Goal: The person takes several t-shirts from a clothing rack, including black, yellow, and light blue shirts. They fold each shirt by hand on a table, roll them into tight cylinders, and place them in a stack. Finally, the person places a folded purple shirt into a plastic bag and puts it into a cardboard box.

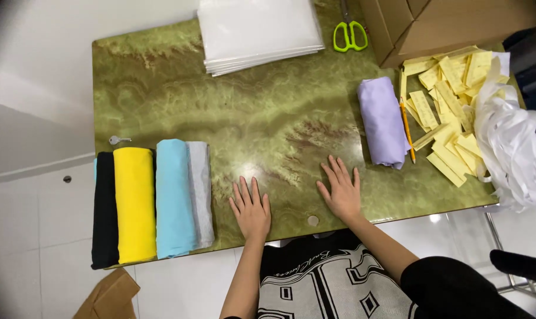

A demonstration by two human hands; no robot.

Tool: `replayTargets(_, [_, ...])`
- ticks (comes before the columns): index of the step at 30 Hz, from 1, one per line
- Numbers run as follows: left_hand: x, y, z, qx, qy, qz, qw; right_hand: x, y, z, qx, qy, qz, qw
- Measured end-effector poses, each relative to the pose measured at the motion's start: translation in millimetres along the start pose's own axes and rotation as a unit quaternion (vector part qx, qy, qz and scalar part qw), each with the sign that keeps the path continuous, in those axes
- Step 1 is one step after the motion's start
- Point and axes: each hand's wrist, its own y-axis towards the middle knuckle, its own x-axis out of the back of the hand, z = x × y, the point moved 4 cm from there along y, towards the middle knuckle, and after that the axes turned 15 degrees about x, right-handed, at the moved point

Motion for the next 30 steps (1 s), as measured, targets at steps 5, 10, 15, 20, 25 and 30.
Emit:
replayTargets(5, [-2, 13, -18, -0.013, -0.01, 0.004, 1.0, 5, 8, -18, 0.028, 0.001, 0.032, 0.999])
replayTargets(10, [-5, 38, -63, -0.045, 0.021, 0.028, 0.998, 15, 19, -38, 0.056, 0.003, 0.082, 0.995])
replayTargets(15, [22, 55, -119, -0.067, 0.019, 0.128, 0.989, 17, 31, -54, 0.04, 0.068, 0.171, 0.982])
replayTargets(20, [47, 92, -156, -0.041, 0.047, 0.248, 0.967, 12, 46, -70, 0.002, 0.201, 0.23, 0.952])
replayTargets(25, [33, 137, -183, 0.011, 0.066, 0.31, 0.948, 89, 107, -108, 0.018, 0.382, 0.103, 0.918])
replayTargets(30, [22, 211, -254, -0.093, -0.196, 0.151, 0.964, 285, 172, -140, 0.042, 0.43, -0.144, 0.89])
